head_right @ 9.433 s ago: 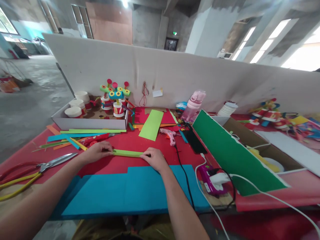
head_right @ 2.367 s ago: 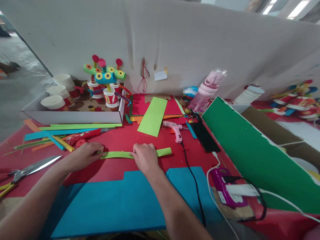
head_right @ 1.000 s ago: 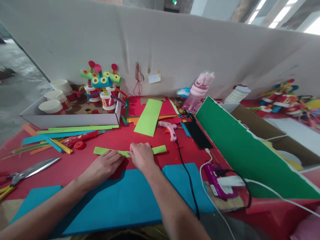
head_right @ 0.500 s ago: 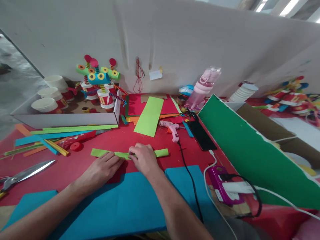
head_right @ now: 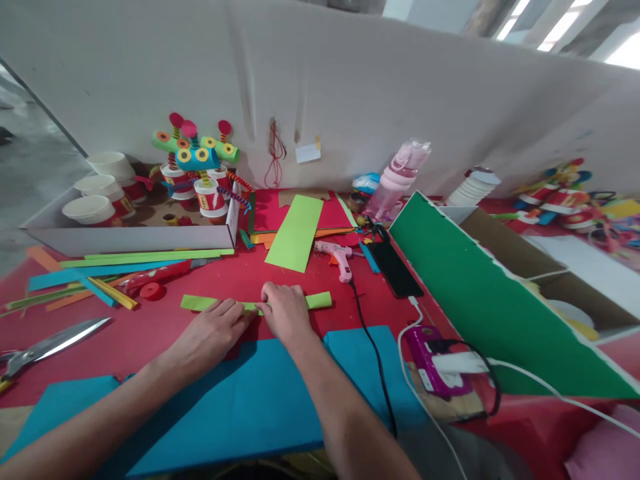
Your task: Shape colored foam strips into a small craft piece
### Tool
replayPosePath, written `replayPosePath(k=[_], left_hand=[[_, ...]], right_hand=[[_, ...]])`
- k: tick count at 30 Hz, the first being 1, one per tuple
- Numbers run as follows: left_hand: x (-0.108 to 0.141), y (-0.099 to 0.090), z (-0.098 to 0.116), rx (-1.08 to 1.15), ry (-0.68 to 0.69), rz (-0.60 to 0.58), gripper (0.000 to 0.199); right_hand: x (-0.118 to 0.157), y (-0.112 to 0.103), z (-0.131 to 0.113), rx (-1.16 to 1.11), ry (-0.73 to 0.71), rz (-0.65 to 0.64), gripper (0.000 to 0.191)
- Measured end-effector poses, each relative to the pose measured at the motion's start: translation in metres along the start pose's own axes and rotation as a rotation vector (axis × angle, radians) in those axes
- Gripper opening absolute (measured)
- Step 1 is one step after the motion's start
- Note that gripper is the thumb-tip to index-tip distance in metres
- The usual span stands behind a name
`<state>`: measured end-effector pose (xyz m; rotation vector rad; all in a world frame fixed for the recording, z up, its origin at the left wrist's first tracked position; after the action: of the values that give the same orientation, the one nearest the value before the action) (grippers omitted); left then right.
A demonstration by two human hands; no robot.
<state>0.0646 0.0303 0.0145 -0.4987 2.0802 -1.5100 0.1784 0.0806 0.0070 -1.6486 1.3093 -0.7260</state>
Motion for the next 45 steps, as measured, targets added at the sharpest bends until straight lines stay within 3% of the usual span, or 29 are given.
replayPosePath(k=[4,9,13,17,22,34,45], left_hand=[[-0.012,0.0,0.011,0.045,-0.024,-0.049,0.016],[-0.022,0.002,0.023,0.034,-0.111,-0.024,0.022],[-0.02,0.003,0.025,-0.037,-0.085,-0.017,0.024],[-0.014,0.003,0.026,-0.019,-0.066,-0.008,0.041],[-0.012,0.007,0.028,-0.01,-0.101,-0.018,0.044],[-0.013,0.004,0.028,-0.068,-0.071,-0.024,0.052],[-0.011,0.007,0.025,-0.04,-0.086,-0.018,0.048]], right_hand=[[0.004,-0.011,0.021,-0.117,0.042,-0.037,0.014],[0.02,-0.034,0.057,-0.141,0.126,-0.035,0.014],[0.031,-0.042,0.074,-0.147,0.133,-0.007,0.014],[0.038,-0.042,0.075,-0.133,0.031,0.049,0.016],[0.043,-0.042,0.075,-0.13,-0.017,0.108,0.015],[0.038,-0.039,0.078,0.078,0.141,0.103,0.022],[0.04,-0.039,0.076,0.11,0.168,0.111,0.018]])
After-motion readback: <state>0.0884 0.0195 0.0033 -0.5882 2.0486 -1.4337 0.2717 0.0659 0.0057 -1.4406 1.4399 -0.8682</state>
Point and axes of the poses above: each hand's wrist, its own x-axis away from the middle knuckle, its own y-axis out of the palm, z = x × y, the point moved 6 cm from there along -x, towards the middle knuckle, and after that the axes turned 3 degrees about y, right-handed, at the moved point
